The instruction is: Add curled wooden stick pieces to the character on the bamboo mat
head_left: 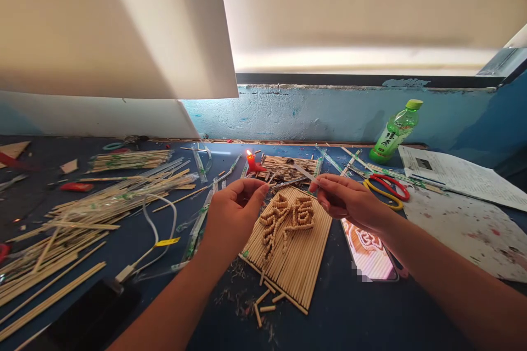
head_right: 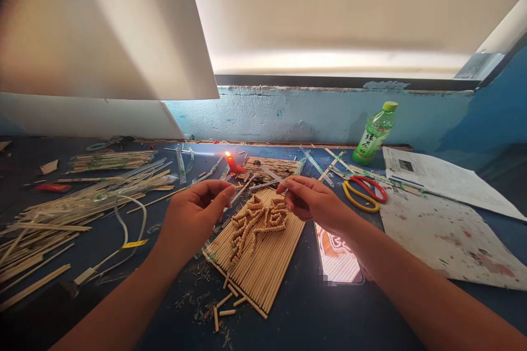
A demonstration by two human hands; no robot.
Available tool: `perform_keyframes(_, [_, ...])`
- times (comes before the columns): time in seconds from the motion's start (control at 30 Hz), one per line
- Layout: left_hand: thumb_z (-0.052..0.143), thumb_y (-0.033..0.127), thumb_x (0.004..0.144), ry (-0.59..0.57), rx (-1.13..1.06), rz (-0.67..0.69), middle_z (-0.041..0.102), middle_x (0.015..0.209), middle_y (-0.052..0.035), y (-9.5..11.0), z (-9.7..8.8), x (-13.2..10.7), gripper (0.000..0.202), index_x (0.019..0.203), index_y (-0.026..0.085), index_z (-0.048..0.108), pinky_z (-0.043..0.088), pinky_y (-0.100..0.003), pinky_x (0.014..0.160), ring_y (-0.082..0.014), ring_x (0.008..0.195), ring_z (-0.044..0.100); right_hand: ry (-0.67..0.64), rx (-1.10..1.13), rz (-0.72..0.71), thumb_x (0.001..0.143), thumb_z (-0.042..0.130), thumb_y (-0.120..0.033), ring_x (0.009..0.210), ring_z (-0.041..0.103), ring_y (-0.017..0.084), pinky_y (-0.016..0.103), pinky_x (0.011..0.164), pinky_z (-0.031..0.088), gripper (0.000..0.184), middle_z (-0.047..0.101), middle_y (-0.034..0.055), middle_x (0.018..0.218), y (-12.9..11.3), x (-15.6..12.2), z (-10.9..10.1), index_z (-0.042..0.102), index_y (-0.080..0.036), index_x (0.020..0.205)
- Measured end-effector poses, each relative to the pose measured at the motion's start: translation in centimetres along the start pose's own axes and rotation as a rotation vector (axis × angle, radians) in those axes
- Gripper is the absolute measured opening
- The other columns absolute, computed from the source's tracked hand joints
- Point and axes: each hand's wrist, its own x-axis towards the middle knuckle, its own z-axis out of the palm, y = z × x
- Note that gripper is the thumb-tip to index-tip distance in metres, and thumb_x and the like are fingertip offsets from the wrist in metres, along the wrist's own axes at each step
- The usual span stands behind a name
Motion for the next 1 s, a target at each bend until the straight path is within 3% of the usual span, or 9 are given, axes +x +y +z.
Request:
perform_keyframes(0.2, [0.067,0.045,0.085,-0.012,-0.091,-0.020,0.066,0.068,-0.0013,-0.4,0.0,0.3,0.028,0.087,0.018,0.070,0.042,-0.023,0.047,-0.0110,0.055,0.054,0.034,-0.159,0.032,0.094,0.053,-0.039,0.047,0.033,0.006,0.023,0.044,0.019,0.022,0.060,0.0003,0.070,0.5,0.3,-0.3,0.058,-0.018,0.097])
perform_keyframes(0.27, [0.067,0.045,0.084,-0.025,-0.102,-0.028,0.066,0.069,-0.0016,-0.5,-0.2,0.4,0.028,0.086,0.018,0.069,0.043,-0.023,0.048,-0.0111,0.055,0.055,0.130,-0.278,-0.026,0.093,0.054,-0.040,0.054,0.043,0.009,0.024,0.049,0.029,0.021,0.066,0.0036,0.080,0.5,0.4,-0.7,0.057,-0.019,0.095])
perform_keyframes(0.4, [0.071,0.043,0.081,-0.047,-0.120,-0.044,0.068,0.071,-0.0019,-0.1,-0.6,0.4,0.025,0.088,0.018,0.070,0.044,-0.023,0.050,-0.0110,0.055,0.055,0.353,-0.754,-0.122,0.087,0.060,-0.042,0.079,0.059,0.017,0.031,0.070,0.042,0.023,0.070,0.0061,0.091,0.0,0.8,-2.7,0.067,-0.020,0.090])
perform_keyframes(0.57, [0.074,0.037,0.079,-0.058,-0.120,-0.036,0.072,0.076,-0.0036,0.8,-0.9,0.0,0.021,0.088,0.018,0.072,0.047,-0.023,0.052,-0.0119,0.058,0.058,0.368,-0.988,-0.019,0.084,0.060,-0.041,0.076,0.063,0.020,0.034,0.069,0.045,0.027,0.072,0.0082,0.088,-0.8,1.6,-4.9,0.073,-0.019,0.092])
perform_keyframes(0.77, [0.073,0.037,0.078,-0.109,-0.068,-0.020,0.074,0.077,-0.0045,0.4,-0.3,-0.3,0.021,0.090,0.020,0.074,0.049,-0.026,0.054,-0.0150,0.062,0.062,0.416,-1.207,0.040,0.079,0.061,-0.035,0.070,0.065,0.020,0.032,0.063,0.044,0.024,0.074,0.0095,0.081,-0.1,3.1,-4.7,0.074,-0.016,0.087])
perform_keyframes(0.9, [0.073,0.035,0.079,-0.159,-0.078,-0.018,0.074,0.081,-0.0050,0.2,0.0,-0.5,0.019,0.090,0.020,0.074,0.052,-0.028,0.062,-0.0172,0.070,0.066,0.440,-1.255,0.051,0.077,0.062,-0.034,0.069,0.065,0.021,0.032,0.062,0.043,0.023,0.074,0.0105,0.082,0.3,3.6,-5.0,0.074,-0.016,0.084])
perform_keyframes(1.0, [0.071,0.036,0.081,-0.195,-0.048,-0.033,0.073,0.078,-0.0045,0.4,0.2,-0.6,0.019,0.090,0.020,0.073,0.051,-0.028,0.059,-0.0172,0.069,0.066,0.470,-1.292,0.058,0.076,0.061,-0.032,0.071,0.065,0.022,0.033,0.063,0.042,0.022,0.073,0.0110,0.082,0.3,3.4,-5.4,0.074,-0.016,0.084])
